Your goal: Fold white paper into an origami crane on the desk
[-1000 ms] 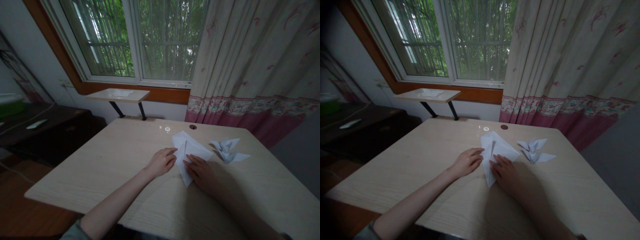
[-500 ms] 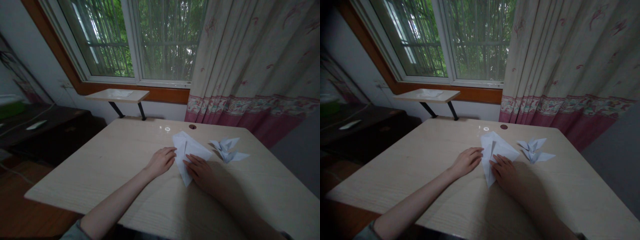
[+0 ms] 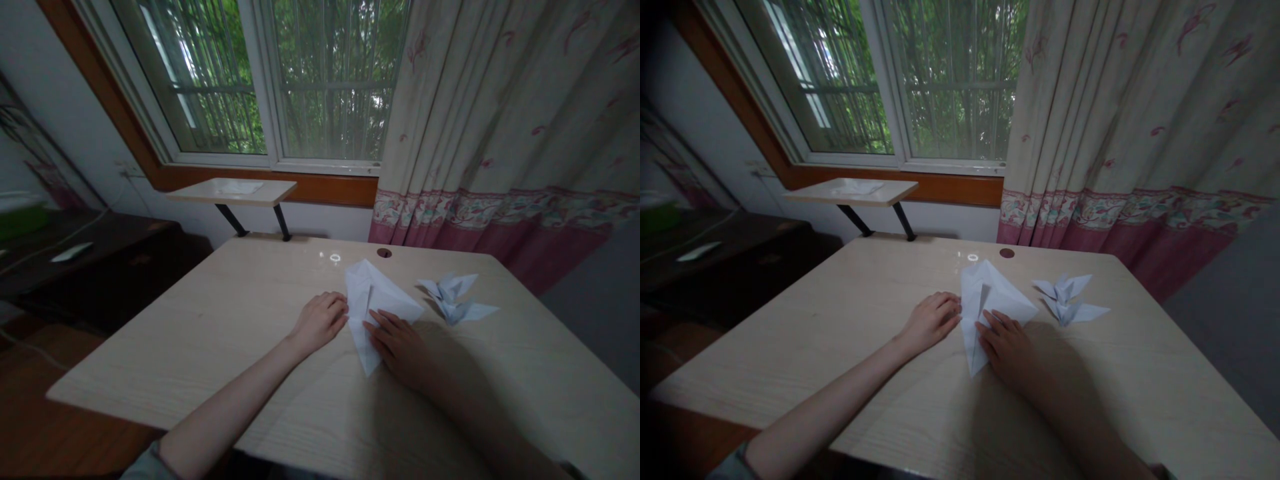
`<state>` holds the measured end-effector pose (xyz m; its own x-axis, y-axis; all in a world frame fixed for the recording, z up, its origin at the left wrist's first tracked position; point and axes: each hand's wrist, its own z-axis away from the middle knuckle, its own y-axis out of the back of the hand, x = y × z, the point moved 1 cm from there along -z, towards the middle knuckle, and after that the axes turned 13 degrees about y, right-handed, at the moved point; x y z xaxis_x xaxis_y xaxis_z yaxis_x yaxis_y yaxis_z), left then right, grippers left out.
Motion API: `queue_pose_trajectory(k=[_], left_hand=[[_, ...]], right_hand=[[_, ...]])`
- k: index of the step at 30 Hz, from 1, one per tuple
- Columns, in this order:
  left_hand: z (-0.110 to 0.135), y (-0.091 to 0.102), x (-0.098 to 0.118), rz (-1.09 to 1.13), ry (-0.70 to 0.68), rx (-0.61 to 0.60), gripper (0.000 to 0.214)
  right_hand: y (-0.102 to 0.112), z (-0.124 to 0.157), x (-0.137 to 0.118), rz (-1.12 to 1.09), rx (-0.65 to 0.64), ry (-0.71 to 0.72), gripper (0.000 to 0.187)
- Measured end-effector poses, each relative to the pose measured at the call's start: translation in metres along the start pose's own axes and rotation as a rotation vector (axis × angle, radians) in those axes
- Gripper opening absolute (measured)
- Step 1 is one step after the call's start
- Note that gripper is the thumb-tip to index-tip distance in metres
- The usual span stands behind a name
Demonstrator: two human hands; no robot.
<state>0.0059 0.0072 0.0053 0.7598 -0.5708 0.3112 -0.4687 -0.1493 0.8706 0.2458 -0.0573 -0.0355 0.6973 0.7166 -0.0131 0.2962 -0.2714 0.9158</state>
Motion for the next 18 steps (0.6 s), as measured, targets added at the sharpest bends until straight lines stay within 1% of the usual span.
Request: queue_pose_trajectory(k=[10,15,18], left_hand=[[-0.0005,0.0024,0.0042,-0.039,0.045,-0.024,0.003],[-0.0004,0.0021,0.0035,-0.032,0.052,-0.039,0.004],[-0.0003,0.0018,0.0021,-0.023,0.050,-0.033,0.005]], right_hand=[[0.0003,0.0000,-0.0018,0.032,-0.023,0.008,0.039],[0.0045,-0.0015,-0.0030,0.022,-0.002,-0.001,0.041],[0.0075,-0.0028,-0.0035,0.029,-0.017,0.007,0.041]])
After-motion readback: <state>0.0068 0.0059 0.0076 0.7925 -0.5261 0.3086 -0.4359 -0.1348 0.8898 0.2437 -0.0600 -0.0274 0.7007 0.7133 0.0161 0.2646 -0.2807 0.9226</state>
